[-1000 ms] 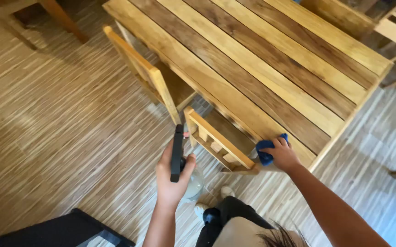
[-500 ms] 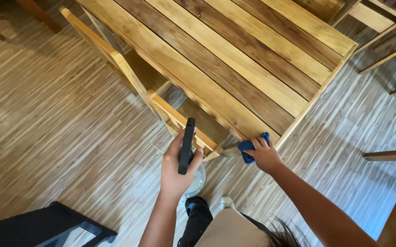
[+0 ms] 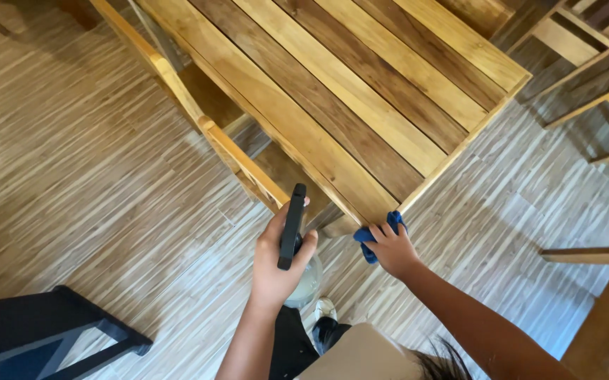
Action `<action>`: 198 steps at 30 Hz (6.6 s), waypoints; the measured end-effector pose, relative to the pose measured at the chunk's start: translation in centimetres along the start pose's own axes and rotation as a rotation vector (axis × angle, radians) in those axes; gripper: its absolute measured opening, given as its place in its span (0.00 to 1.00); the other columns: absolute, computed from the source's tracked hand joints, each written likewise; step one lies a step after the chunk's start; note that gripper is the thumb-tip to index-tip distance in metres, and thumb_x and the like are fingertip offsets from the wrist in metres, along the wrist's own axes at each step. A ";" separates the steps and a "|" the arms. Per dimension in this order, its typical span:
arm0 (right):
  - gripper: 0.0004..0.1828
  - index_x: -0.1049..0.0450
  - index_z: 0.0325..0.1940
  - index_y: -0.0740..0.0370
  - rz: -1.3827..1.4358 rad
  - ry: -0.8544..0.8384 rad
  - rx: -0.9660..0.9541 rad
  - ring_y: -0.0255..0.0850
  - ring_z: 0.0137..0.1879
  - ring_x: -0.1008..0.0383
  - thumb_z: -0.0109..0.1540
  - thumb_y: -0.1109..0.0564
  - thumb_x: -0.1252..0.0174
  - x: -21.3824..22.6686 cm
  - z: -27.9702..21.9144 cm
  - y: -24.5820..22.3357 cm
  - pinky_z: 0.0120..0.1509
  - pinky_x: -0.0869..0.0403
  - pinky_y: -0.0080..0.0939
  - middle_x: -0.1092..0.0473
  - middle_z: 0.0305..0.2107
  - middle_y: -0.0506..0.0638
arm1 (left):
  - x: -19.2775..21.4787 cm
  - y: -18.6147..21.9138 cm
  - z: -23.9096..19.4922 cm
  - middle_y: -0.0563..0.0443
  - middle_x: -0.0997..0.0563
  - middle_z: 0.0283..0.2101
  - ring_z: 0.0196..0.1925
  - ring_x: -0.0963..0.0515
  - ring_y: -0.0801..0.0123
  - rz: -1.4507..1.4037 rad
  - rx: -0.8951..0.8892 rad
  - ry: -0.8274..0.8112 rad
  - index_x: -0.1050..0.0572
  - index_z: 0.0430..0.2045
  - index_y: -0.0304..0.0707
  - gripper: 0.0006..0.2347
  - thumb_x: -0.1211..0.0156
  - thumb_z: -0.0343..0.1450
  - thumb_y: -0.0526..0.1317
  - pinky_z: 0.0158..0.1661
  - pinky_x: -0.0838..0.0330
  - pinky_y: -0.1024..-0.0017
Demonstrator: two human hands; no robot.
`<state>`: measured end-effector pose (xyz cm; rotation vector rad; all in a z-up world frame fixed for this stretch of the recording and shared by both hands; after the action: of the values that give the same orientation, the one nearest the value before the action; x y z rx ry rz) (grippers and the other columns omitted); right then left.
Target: Clean a wooden table and chair using a spray bottle and a cloth.
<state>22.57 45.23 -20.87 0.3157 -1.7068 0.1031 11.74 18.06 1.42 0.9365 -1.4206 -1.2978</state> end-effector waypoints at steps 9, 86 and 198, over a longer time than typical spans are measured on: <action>0.20 0.22 0.49 0.47 -0.091 0.012 0.047 0.52 0.59 0.36 0.52 0.53 0.42 0.5 8.0 -1.3 0.54 0.34 0.67 0.34 0.54 0.50 | 6.3 -1.3 4.5 0.56 0.30 0.24 0.23 0.35 0.77 0.032 0.085 0.063 0.25 0.58 0.41 0.23 0.33 0.66 0.35 0.27 0.34 0.76; 0.14 0.18 0.46 0.44 0.111 -0.100 -0.225 0.50 0.62 0.37 0.57 0.50 0.41 6.8 133.0 -10.2 0.58 0.34 0.63 0.33 0.52 0.47 | 57.3 -30.0 100.2 0.54 0.24 0.29 0.23 0.30 0.79 -0.003 0.129 -0.244 0.28 0.57 0.33 0.24 0.33 0.64 0.34 0.25 0.32 0.77; 0.36 0.28 0.65 0.61 0.675 0.855 -1.992 0.57 0.62 0.32 0.51 0.56 0.36 6.5 74.2 -6.4 0.64 0.31 0.49 0.35 0.57 0.63 | 31.1 -29.2 89.2 0.37 0.19 0.44 0.45 0.19 0.42 0.577 -0.505 -1.059 0.25 0.47 0.42 0.15 0.41 0.69 0.46 0.45 0.25 0.51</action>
<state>-47.42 19.86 -27.34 -1.5416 -0.3889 -0.8164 -84.08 6.55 -20.29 -0.5931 -1.7726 -1.6222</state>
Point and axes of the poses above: each hand's wrist, its own z-axis towards the middle knuckle, its own x-axis out of the back of the hand, y = z × x, the point moved 6 cm from there along z, towards the middle knuckle
